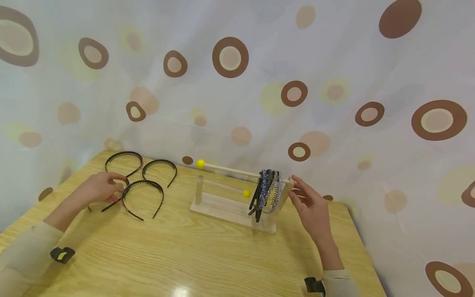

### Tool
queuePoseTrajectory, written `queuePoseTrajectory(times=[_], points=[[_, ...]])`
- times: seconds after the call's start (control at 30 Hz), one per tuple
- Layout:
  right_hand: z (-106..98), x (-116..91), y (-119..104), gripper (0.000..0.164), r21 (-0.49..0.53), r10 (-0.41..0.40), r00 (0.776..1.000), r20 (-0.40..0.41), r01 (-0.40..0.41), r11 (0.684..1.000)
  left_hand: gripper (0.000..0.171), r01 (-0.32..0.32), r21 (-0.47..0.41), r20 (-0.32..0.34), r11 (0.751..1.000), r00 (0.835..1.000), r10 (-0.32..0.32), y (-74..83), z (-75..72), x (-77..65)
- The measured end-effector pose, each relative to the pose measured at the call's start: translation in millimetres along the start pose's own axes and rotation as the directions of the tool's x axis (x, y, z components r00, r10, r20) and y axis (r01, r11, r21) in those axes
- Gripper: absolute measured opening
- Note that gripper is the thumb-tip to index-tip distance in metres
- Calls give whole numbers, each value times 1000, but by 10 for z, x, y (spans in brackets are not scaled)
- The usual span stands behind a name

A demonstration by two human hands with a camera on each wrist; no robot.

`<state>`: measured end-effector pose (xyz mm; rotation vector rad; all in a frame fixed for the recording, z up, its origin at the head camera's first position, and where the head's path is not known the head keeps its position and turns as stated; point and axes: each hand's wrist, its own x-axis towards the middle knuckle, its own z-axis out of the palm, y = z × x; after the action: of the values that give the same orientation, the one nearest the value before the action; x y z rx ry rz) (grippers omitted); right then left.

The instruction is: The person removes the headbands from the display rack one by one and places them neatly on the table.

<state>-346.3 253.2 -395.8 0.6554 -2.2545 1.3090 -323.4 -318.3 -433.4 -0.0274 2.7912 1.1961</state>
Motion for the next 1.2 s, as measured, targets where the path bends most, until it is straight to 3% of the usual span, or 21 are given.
queuePoseTrajectory(times=[0.2,0.43,0.6,0.83,1.0,1.1,1.2], points=[[-27,-2,-13,48,-1,12,1000,7,-12,1000,52,-58,-6,-4,998,998,58,120,63,-30],[-28,21,-36,48,14,2,1000,9,-3,1000,46,-235,-78,-7,969,972,235,629,273,-180],[-1,24,-8,49,29,-13,1000,26,12,1000,40,-314,-150,10,938,948,319,1028,643,-199],[-41,-14,-4,47,12,-9,1000,13,8,1000,32,-371,-263,-10,891,924,382,1701,1371,-87],[-58,-7,7,46,41,-18,1000,12,17,999,38,-338,-389,-46,857,936,349,2156,1755,-2],[-47,6,6,47,55,-19,1000,16,18,998,43,-320,-460,-90,828,945,315,2362,1895,32],[-40,7,-7,47,58,-12,1000,15,11,998,46,-348,-470,-154,811,937,313,2516,1994,41]])
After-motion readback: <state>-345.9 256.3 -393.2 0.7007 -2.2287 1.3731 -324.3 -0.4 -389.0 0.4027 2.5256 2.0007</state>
